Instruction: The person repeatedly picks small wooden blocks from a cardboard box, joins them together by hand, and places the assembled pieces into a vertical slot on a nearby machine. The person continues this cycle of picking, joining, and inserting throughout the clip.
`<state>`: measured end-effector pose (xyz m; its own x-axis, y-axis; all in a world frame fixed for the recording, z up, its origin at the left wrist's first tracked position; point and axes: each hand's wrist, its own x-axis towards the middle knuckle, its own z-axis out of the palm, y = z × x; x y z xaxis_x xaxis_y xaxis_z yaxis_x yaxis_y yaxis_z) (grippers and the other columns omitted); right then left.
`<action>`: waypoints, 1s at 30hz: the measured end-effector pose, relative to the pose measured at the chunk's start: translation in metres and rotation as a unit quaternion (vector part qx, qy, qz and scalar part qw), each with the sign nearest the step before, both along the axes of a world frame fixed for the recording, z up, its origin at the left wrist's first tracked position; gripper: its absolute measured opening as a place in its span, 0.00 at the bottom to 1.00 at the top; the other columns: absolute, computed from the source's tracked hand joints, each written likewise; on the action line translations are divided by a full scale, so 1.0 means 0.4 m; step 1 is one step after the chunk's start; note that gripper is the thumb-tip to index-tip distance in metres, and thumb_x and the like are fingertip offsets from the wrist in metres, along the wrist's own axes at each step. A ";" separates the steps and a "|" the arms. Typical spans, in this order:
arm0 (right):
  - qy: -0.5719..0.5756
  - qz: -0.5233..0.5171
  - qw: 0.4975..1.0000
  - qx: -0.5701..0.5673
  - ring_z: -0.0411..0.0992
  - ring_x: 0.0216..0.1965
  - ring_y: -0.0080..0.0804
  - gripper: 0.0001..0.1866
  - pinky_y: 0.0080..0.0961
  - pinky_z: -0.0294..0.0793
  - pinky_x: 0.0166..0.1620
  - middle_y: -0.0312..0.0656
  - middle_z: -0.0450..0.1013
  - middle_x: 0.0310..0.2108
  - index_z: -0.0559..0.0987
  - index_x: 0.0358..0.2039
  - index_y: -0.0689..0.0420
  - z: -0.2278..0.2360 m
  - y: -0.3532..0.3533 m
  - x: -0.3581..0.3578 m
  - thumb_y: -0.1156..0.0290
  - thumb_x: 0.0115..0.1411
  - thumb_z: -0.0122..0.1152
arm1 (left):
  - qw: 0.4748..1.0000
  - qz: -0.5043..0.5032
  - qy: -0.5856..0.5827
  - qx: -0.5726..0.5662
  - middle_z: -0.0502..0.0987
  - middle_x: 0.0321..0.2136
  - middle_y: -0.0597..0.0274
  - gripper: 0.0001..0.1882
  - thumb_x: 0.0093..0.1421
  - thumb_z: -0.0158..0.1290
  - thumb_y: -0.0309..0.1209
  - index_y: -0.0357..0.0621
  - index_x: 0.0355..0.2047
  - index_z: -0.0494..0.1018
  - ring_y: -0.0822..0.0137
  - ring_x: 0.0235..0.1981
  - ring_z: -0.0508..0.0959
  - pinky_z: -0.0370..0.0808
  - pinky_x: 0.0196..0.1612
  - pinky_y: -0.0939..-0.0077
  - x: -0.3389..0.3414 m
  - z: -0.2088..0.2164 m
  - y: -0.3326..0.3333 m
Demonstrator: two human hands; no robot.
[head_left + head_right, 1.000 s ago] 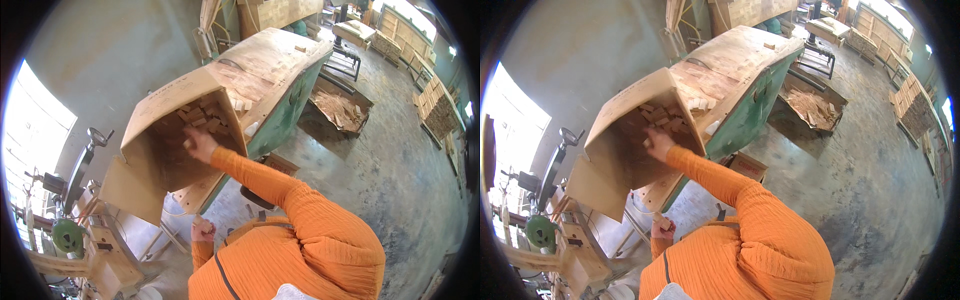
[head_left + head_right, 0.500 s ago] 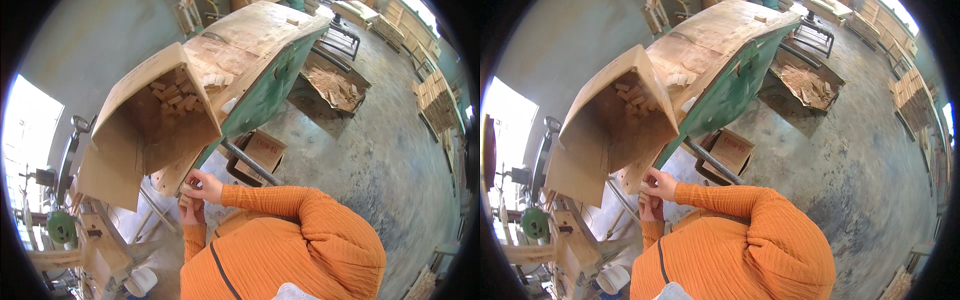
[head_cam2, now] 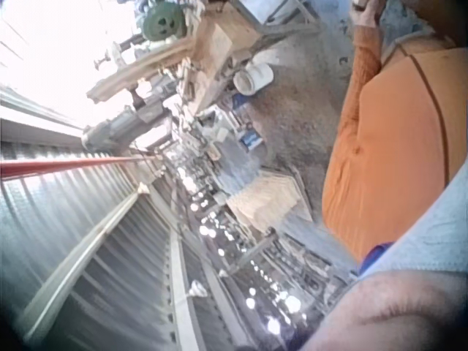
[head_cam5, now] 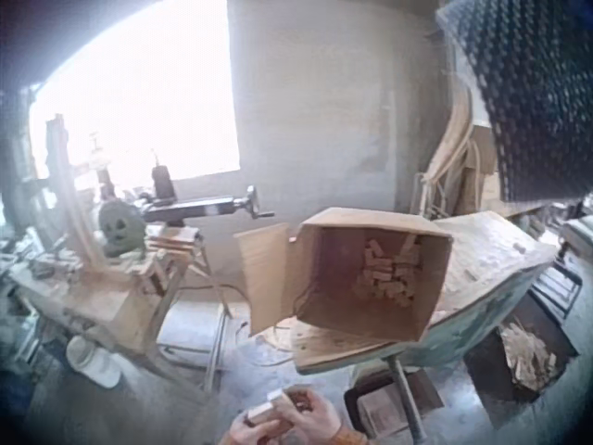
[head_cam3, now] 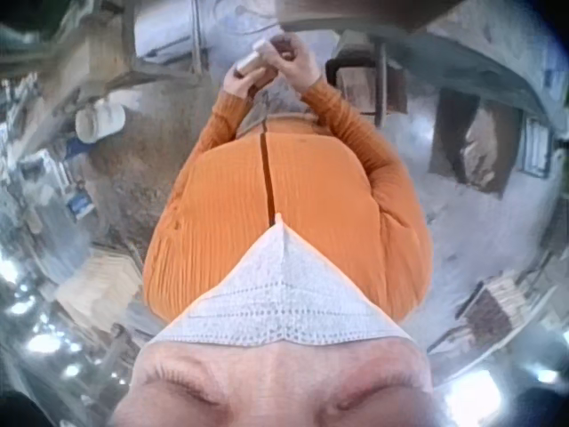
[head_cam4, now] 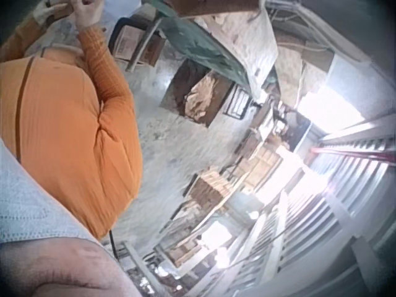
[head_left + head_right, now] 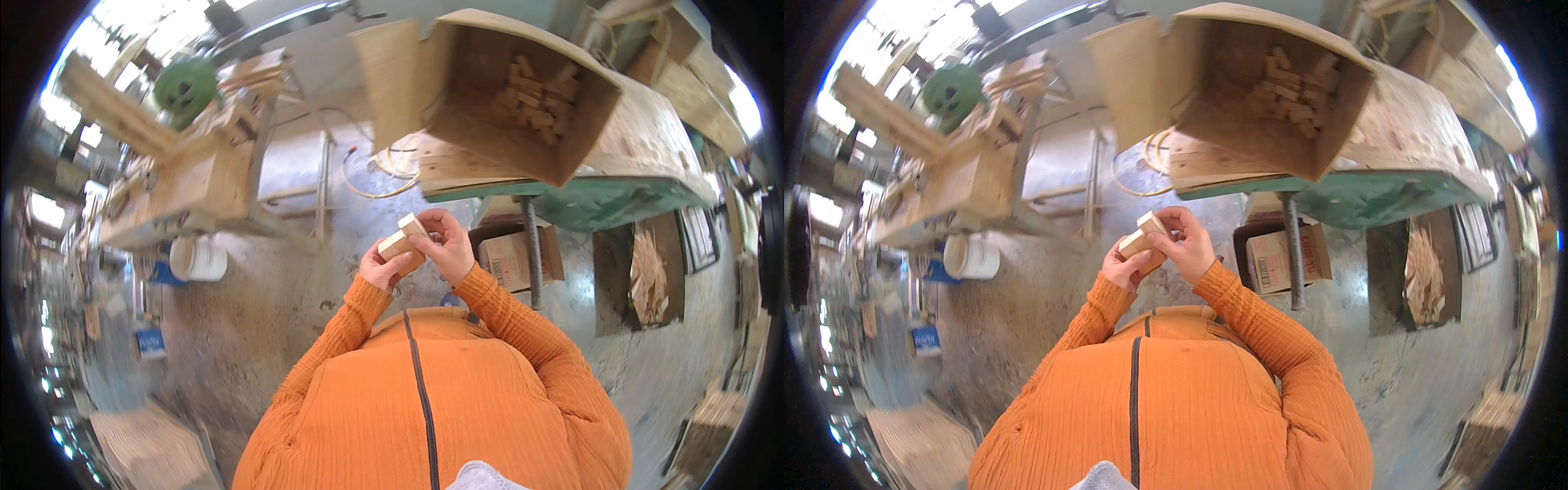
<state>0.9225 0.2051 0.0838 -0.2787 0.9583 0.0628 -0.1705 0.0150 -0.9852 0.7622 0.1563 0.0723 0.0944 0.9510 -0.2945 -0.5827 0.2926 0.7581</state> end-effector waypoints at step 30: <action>-0.038 0.316 0.937 0.146 0.71 0.47 0.26 0.20 0.24 0.74 0.45 0.37 0.73 0.46 0.75 0.47 0.56 0.008 -0.419 -0.453 0.82 0.52 0.64 | 0.893 0.248 0.328 0.183 0.78 0.43 0.60 0.20 0.54 0.60 0.21 0.37 0.48 0.73 0.74 0.43 0.76 0.75 0.46 0.78 -0.401 0.026 -0.625</action>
